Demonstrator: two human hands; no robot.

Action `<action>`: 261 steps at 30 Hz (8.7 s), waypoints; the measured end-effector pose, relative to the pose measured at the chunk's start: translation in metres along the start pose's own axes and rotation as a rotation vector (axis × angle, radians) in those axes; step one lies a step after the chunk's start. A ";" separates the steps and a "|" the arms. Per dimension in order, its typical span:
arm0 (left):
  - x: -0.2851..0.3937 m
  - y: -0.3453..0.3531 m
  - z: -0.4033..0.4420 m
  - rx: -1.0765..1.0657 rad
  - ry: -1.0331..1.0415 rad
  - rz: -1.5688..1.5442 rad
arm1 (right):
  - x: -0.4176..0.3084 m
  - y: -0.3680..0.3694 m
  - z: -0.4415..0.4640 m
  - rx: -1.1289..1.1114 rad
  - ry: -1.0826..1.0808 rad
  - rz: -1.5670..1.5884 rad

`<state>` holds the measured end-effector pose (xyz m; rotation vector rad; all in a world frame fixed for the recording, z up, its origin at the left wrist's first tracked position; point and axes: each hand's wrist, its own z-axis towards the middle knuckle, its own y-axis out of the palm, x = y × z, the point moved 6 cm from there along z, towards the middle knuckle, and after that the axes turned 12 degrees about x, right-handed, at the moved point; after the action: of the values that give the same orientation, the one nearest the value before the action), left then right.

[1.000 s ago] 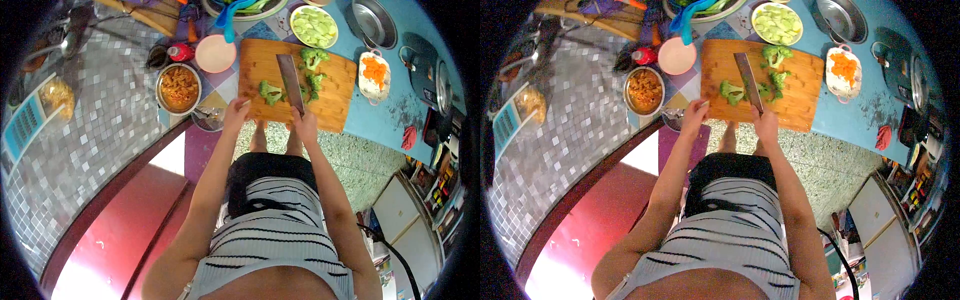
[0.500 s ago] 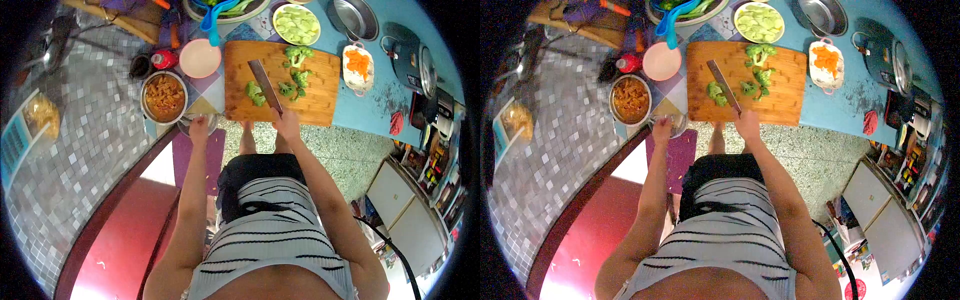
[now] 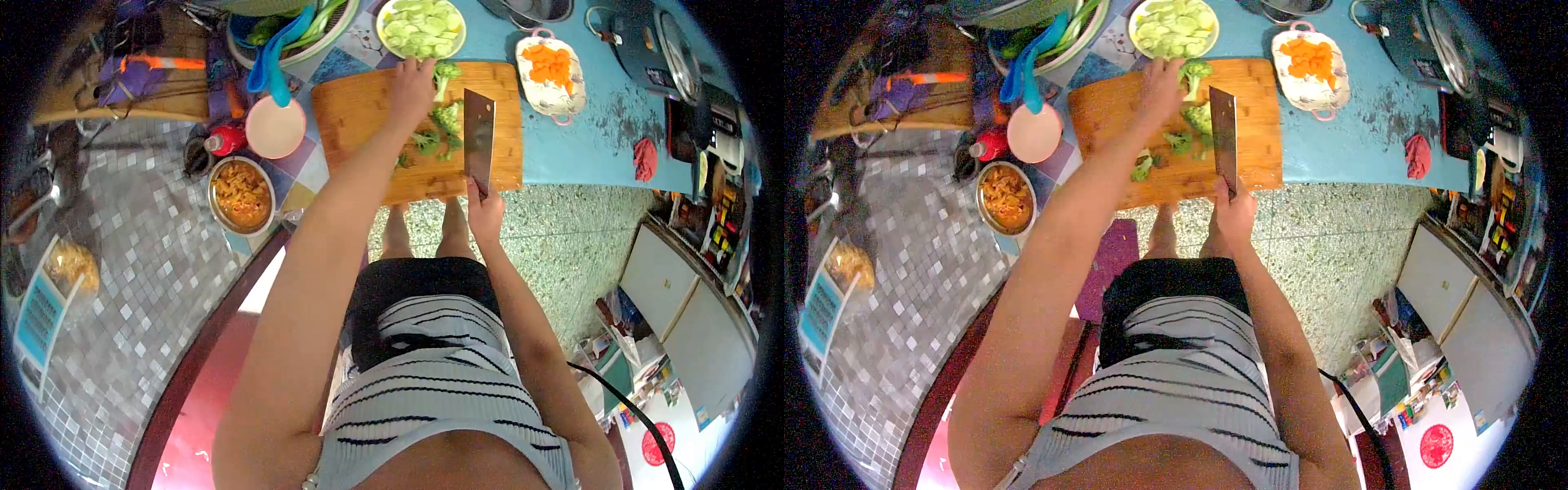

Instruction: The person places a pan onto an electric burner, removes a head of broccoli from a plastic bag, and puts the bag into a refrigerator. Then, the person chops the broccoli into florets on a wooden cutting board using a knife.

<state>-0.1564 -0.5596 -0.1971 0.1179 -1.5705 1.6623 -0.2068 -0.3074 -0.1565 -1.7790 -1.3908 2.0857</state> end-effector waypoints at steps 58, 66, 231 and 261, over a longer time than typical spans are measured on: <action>-0.045 -0.093 -0.151 -0.031 -0.590 0.347 | -0.034 0.120 -0.025 -0.484 -0.207 -0.475; -0.019 -0.056 -0.111 -0.114 0.062 0.417 | -0.039 0.055 -0.009 -0.238 -0.088 -0.084; 0.028 -0.046 -0.114 0.145 -0.275 -0.079 | 0.010 0.044 0.043 -0.405 -0.167 -0.412; 0.042 0.016 -0.118 0.058 -0.247 -0.165 | 0.014 0.009 0.047 -0.274 -0.108 -0.540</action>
<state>-0.1403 -0.4350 -0.2110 0.4866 -1.6442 1.6097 -0.2455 -0.3319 -0.1762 -1.1749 -1.9923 1.7836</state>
